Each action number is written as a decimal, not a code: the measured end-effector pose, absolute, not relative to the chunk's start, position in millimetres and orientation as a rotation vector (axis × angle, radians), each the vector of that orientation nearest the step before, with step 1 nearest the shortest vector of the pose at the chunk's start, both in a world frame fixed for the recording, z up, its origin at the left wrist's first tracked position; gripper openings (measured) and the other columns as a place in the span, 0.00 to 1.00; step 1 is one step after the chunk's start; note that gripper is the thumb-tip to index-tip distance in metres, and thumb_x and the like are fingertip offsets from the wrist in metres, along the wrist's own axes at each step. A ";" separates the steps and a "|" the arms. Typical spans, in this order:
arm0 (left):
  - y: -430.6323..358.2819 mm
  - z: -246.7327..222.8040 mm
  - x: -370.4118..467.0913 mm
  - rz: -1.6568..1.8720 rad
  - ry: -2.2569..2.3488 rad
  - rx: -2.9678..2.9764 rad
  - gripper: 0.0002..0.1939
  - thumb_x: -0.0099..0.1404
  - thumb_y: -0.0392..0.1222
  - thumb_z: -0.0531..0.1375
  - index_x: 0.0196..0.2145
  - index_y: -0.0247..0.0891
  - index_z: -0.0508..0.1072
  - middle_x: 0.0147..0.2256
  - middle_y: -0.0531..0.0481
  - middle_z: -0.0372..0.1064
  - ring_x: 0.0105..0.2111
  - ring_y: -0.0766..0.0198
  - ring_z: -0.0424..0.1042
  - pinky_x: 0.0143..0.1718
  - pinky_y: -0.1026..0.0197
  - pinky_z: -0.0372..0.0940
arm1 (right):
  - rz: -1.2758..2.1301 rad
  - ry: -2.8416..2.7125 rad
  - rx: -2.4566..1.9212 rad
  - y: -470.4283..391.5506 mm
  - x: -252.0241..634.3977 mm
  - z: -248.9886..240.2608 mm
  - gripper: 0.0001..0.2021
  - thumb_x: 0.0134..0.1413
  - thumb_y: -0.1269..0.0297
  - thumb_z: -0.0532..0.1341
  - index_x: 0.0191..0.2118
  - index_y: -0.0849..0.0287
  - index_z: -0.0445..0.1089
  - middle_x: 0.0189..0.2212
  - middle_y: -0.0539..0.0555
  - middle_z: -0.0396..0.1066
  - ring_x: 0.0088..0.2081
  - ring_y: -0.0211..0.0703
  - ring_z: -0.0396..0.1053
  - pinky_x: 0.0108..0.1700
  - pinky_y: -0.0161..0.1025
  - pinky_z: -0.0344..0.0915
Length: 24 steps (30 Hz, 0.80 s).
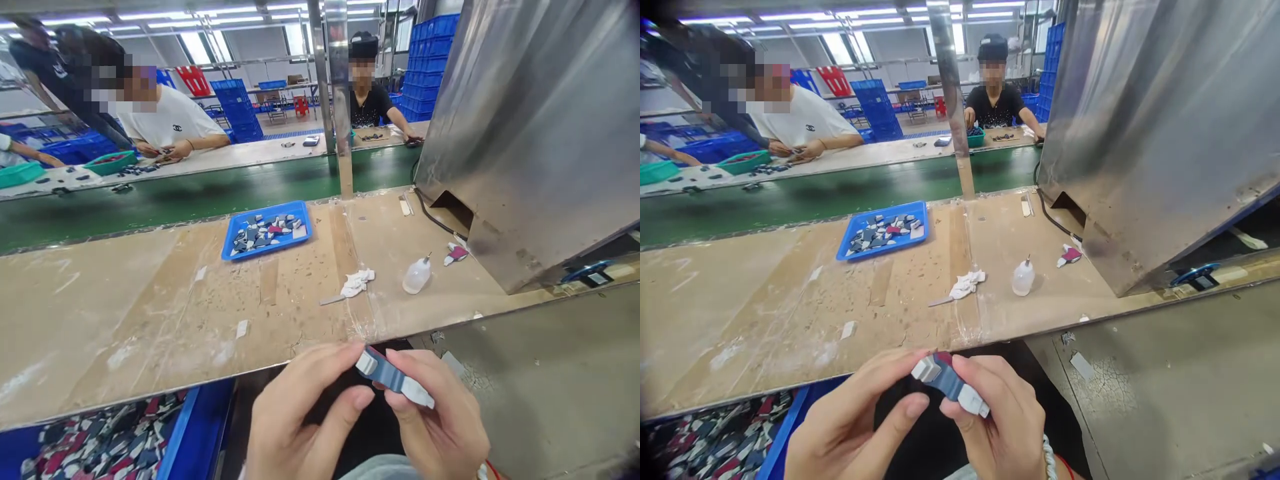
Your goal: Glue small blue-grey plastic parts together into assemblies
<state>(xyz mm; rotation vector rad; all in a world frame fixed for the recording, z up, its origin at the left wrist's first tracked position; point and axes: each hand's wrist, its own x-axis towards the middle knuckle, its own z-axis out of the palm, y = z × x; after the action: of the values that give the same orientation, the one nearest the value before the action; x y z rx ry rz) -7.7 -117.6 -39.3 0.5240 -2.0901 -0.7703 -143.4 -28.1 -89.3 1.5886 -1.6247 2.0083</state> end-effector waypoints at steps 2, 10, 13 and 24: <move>-106.6 -48.0 -8.4 -0.795 -1.974 0.544 0.13 0.68 0.38 0.64 0.50 0.46 0.76 0.44 0.54 0.80 0.44 0.67 0.78 0.48 0.68 0.74 | 2.018 -1.602 1.587 -26.1 -138.6 -91.5 0.14 0.65 0.72 0.61 0.54 0.59 0.72 0.38 0.54 0.78 0.38 0.38 0.76 0.39 0.30 0.75; -95.7 -55.1 -15.6 -0.698 -1.865 0.556 0.12 0.64 0.31 0.66 0.44 0.41 0.79 0.39 0.49 0.81 0.37 0.60 0.81 0.39 0.60 0.79 | 1.899 -1.599 1.591 -26.0 -135.5 -87.5 0.12 0.65 0.71 0.60 0.52 0.59 0.73 0.33 0.54 0.78 0.33 0.40 0.77 0.32 0.33 0.75; -98.3 -58.7 -16.8 -0.689 -1.886 0.510 0.13 0.63 0.29 0.66 0.45 0.41 0.79 0.39 0.50 0.81 0.39 0.61 0.81 0.41 0.62 0.78 | 1.864 -1.602 1.600 -23.8 -137.6 -88.9 0.12 0.65 0.72 0.60 0.52 0.59 0.72 0.33 0.55 0.79 0.32 0.41 0.77 0.32 0.34 0.76; -153.8 -93.8 -8.2 -0.821 -2.097 0.745 0.06 0.66 0.40 0.65 0.42 0.43 0.78 0.38 0.52 0.81 0.37 0.63 0.82 0.39 0.67 0.77 | 1.894 -1.922 1.863 -27.7 -168.8 -127.9 0.27 0.58 0.48 0.66 0.59 0.54 0.68 0.39 0.54 0.76 0.34 0.39 0.74 0.38 0.33 0.75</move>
<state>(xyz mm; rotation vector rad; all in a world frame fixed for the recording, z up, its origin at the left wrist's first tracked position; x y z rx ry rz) -8.2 -153.8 -93.8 0.7454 -2.0975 -0.8207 -168.8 -27.7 -127.9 1.8634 -1.9222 1.8940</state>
